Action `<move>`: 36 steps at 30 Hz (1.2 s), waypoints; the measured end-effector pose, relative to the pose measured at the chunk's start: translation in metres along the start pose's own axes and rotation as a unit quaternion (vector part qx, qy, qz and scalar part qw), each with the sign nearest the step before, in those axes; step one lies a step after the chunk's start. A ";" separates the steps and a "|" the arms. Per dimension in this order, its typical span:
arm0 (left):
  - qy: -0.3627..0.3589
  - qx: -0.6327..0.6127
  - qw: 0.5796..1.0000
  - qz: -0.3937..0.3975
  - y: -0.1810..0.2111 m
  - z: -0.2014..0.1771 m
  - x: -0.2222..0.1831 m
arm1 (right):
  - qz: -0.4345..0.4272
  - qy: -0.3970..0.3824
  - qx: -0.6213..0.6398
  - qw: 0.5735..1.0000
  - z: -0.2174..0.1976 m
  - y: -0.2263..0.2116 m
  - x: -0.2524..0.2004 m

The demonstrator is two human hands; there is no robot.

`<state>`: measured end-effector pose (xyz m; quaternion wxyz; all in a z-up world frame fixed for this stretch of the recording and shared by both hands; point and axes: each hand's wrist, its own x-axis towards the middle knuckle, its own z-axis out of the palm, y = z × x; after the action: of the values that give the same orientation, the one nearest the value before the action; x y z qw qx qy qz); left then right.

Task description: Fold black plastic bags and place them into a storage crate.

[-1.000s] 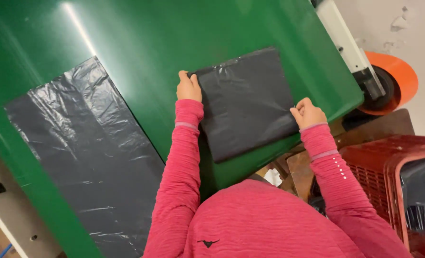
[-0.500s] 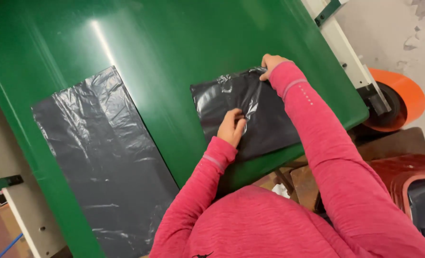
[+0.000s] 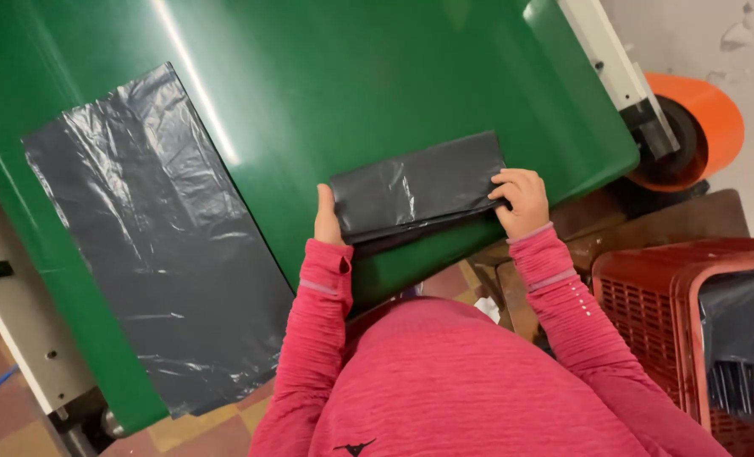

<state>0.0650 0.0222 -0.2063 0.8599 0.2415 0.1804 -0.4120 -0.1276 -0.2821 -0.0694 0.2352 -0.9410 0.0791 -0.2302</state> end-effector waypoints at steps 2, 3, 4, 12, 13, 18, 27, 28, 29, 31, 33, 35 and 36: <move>0.052 0.259 0.952 0.154 -0.006 -0.008 -0.012 | 0.008 -0.029 -0.005 1.000 0.002 0.006 -0.013; 0.054 0.262 0.951 0.154 -0.010 0.000 -0.029 | 0.010 -0.029 -0.002 1.000 0.004 0.010 -0.019; 0.046 0.317 0.924 0.210 -0.013 0.009 -0.043 | 0.013 -0.032 -0.016 0.999 0.005 0.014 -0.024; -0.031 0.865 0.193 0.462 -0.010 0.099 -0.130 | -0.073 -0.091 -0.104 0.988 -0.003 -0.102 0.020; -0.078 0.923 0.189 0.326 -0.012 0.089 -0.120 | -0.117 -0.133 -0.026 0.984 0.004 -0.117 0.022; -0.212 0.938 0.250 0.115 -0.021 0.122 -0.084 | -0.208 -0.119 0.085 0.967 0.054 -0.106 -0.022; -0.054 0.504 0.844 -0.177 -0.024 0.084 0.061 | 0.418 0.004 0.637 0.648 0.088 -0.006 -0.062; -0.051 0.678 0.733 0.003 -0.023 0.109 0.032 | 0.431 0.019 0.683 0.589 0.078 -0.012 -0.050; -0.040 0.804 0.566 0.180 -0.022 0.134 0.002 | 0.443 0.034 0.724 0.527 0.070 -0.019 -0.037; -0.002 0.811 0.545 0.211 -0.039 0.141 0.001 | 0.453 0.023 0.724 0.520 0.075 0.004 -0.043; 0.051 0.817 0.522 0.240 -0.051 0.153 -0.002 | 0.463 -0.001 0.724 0.511 0.095 0.070 -0.083; 0.080 0.776 0.539 0.317 -0.052 0.159 -0.016 | 0.262 -0.007 0.838 0.478 0.136 0.166 -0.123; 0.119 0.770 0.540 0.319 -0.051 0.162 -0.042 | 0.266 -0.044 0.843 0.465 0.097 0.117 -0.119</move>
<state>0.0170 -0.0704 -0.0662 0.3878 0.8992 -0.1942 -0.0583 -0.1913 -0.3149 -0.2482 0.9675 -0.2287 0.0825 -0.0700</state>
